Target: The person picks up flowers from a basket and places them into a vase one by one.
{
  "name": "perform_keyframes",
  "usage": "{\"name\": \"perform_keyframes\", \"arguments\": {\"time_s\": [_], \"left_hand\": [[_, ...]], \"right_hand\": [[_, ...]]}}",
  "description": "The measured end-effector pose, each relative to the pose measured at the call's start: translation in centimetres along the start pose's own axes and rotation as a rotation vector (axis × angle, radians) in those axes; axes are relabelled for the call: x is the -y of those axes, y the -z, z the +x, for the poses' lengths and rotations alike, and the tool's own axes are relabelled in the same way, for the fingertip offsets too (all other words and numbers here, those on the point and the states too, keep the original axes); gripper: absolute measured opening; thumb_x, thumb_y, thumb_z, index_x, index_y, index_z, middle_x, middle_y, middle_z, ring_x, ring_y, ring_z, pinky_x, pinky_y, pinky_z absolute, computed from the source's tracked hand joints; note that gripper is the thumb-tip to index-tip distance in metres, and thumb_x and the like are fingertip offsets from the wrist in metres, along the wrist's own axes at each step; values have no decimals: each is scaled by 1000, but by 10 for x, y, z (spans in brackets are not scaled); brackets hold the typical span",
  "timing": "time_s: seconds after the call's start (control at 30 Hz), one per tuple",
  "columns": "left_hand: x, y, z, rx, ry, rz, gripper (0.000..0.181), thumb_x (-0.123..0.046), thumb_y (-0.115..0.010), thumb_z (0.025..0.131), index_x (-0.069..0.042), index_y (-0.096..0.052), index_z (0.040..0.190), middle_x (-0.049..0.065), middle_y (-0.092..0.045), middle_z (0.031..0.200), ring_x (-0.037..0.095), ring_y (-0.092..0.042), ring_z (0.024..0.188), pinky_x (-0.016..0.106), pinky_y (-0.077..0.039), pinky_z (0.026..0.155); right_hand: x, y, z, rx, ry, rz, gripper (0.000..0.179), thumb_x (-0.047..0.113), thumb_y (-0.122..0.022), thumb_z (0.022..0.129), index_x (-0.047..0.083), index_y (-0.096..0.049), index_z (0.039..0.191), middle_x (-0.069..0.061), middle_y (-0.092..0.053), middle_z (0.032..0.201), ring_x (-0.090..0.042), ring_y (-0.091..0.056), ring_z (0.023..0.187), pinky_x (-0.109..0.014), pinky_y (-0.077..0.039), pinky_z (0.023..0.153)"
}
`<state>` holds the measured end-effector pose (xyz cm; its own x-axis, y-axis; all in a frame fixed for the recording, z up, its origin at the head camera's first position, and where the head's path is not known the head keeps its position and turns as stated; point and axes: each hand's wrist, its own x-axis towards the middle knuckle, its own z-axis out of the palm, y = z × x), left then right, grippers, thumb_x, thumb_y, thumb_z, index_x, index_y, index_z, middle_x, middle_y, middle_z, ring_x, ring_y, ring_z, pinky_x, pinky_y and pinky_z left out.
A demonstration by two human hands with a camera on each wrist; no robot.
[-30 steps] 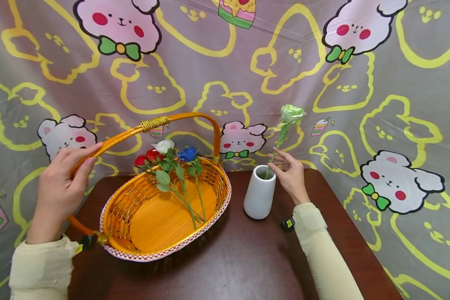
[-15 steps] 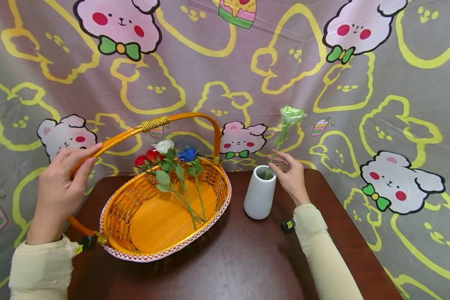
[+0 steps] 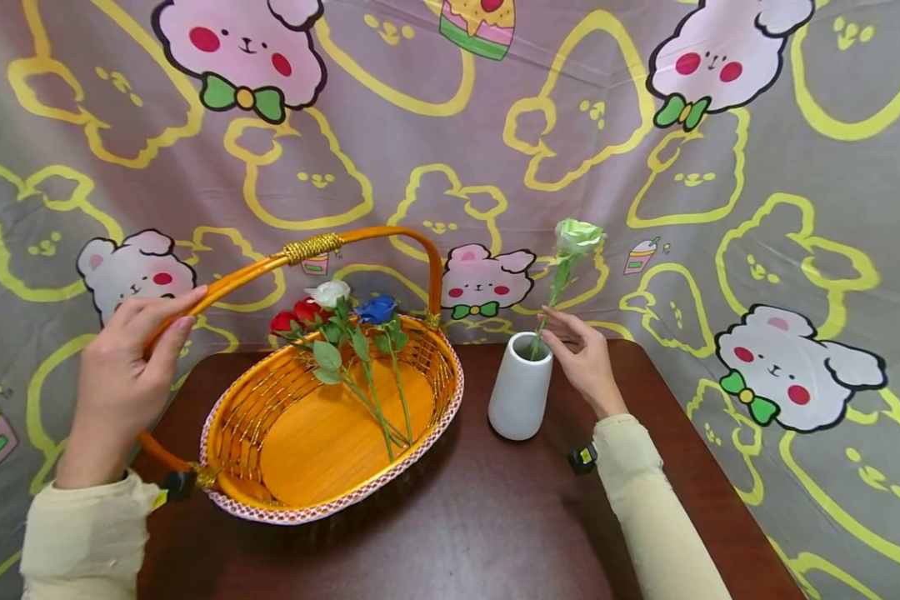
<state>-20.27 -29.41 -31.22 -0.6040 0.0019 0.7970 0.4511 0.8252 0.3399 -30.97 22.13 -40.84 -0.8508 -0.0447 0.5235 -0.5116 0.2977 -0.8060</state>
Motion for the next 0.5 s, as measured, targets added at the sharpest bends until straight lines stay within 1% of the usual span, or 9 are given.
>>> {"name": "perform_keyframes", "arguments": {"time_s": [0.07, 0.1, 0.17, 0.23, 0.3, 0.4, 0.43, 0.5], "left_hand": [[0, 0, 0, -1, 1, -2, 42, -6, -67, 99, -21, -68, 139, -25, -51, 108, -12, -38, 89, 5, -31, 74], [0, 0, 0, 0, 2, -1, 42, -6, -67, 99, -22, -68, 139, -25, -51, 108, -12, -38, 89, 5, -31, 74], [0, 0, 0, -1, 3, -3, 43, -5, -67, 99, -22, -68, 139, -30, -47, 109, -13, -38, 89, 5, -31, 74], [0, 0, 0, -1, 5, -3, 42, -5, -67, 99, -22, -68, 139, -29, -48, 109, -13, -38, 89, 5, -31, 75], [0, 0, 0, 0, 7, 1, 42, -6, -67, 100, -22, -68, 139, -23, -52, 108, -13, -38, 89, 4, -31, 74], [0, -1, 0, 1, 9, 6, 43, -5, -67, 99, -21, -68, 139, -7, -60, 106, -13, -38, 89, 4, -31, 74], [0, -1, 0, 2, 9, 9, 43, -5, -67, 99, -21, -68, 139, -1, -62, 106, -12, -38, 89, 4, -31, 74], [1, -1, 0, 3, 9, 15, 43, -5, -68, 99, -21, -68, 139, 7, -63, 107, -12, -37, 88, 4, -30, 73]], "right_hand": [[-1, 2, -2, -1, -9, 4, 37, 5, -67, 100, 0, -65, 137, -30, -66, 131, -11, -70, 107, -14, -52, 85], [-2, 4, -3, -5, -8, 7, 36, 4, -67, 100, -2, -66, 135, -30, -66, 131, -9, -70, 105, -14, -52, 84], [-9, 7, -5, -28, -2, 13, 34, 3, -67, 99, -6, -66, 132, -30, -68, 126, -11, -71, 101, -14, -53, 83], [-21, 11, -6, -74, -10, 45, 31, 2, -67, 99, -8, -68, 128, -23, -73, 119, -11, -73, 94, -17, -56, 81], [-32, 15, -6, -129, -18, 91, 28, 1, -67, 99, -8, -69, 126, -12, -77, 111, -11, -74, 89, -21, -59, 79], [-46, 21, -8, -216, -25, 137, 26, 3, -67, 99, -6, -71, 123, 5, -77, 101, -8, -75, 81, -24, -60, 75], [-48, 23, -9, -238, -19, 143, 25, 5, -67, 100, -5, -71, 123, 7, -76, 99, -7, -74, 79, -25, -61, 73], [-49, 25, -10, -278, 2, 142, 25, 8, -67, 101, -6, -71, 121, 5, -76, 93, -8, -73, 73, -24, -60, 68]]}}
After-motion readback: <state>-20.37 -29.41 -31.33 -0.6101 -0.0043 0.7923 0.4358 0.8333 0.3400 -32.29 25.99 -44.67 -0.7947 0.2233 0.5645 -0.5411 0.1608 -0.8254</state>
